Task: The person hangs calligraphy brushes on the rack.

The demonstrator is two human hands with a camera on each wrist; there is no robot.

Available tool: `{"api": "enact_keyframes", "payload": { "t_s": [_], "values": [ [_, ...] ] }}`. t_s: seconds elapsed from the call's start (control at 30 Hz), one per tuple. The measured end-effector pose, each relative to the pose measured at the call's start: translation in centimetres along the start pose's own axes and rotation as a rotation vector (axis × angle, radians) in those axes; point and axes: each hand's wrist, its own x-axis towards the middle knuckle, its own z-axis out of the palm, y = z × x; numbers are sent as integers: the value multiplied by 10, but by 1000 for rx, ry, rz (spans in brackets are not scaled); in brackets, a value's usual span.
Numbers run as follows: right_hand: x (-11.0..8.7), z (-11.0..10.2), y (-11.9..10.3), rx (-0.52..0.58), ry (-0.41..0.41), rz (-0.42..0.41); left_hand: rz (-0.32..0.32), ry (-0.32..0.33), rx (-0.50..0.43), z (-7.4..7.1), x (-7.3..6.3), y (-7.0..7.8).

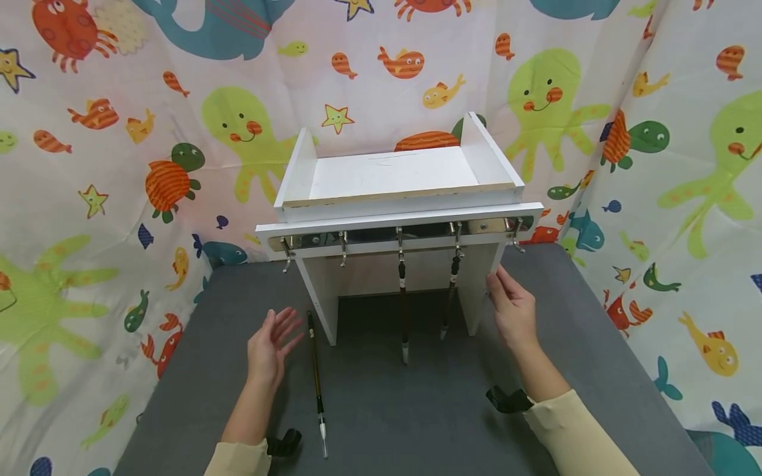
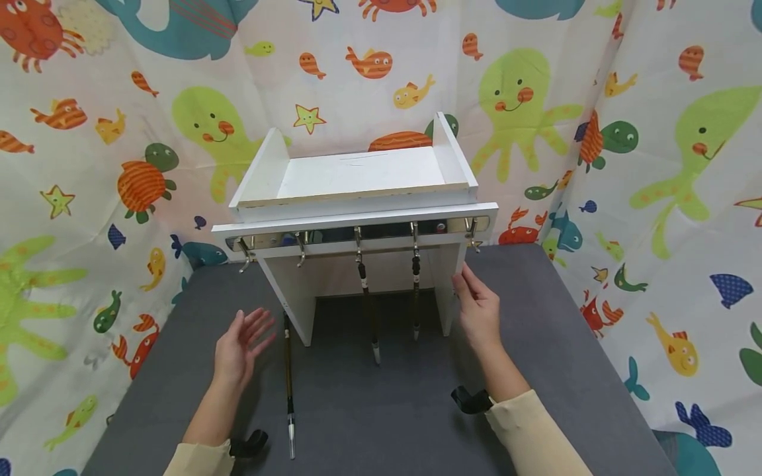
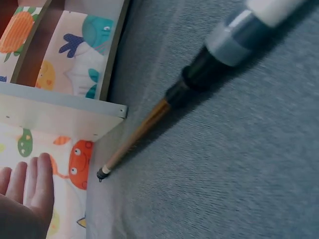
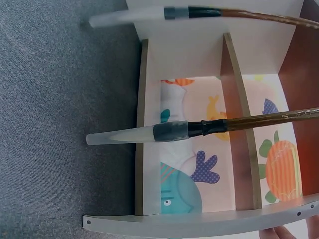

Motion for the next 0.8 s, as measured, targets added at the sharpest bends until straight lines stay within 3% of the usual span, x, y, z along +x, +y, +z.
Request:
{"api": "enact_keyframes", "payload": {
  "t_s": [0.17, 0.3, 0.53, 0.8],
  "values": [
    [-1, -1, 0, -5, -8, 6, -69, 63, 95, -2, -4, -11],
    [0, 0, 1, 9, -3, 7, -107, 78, 140, -2, -7, -20],
    [-1, 2, 0, 30, 0, 13, -98, 87, 210, -5, -10, -33],
    [-3, 2, -1, -24, 10, 38, -106, 44, 462, -8, -16, -43]
  ]
}}
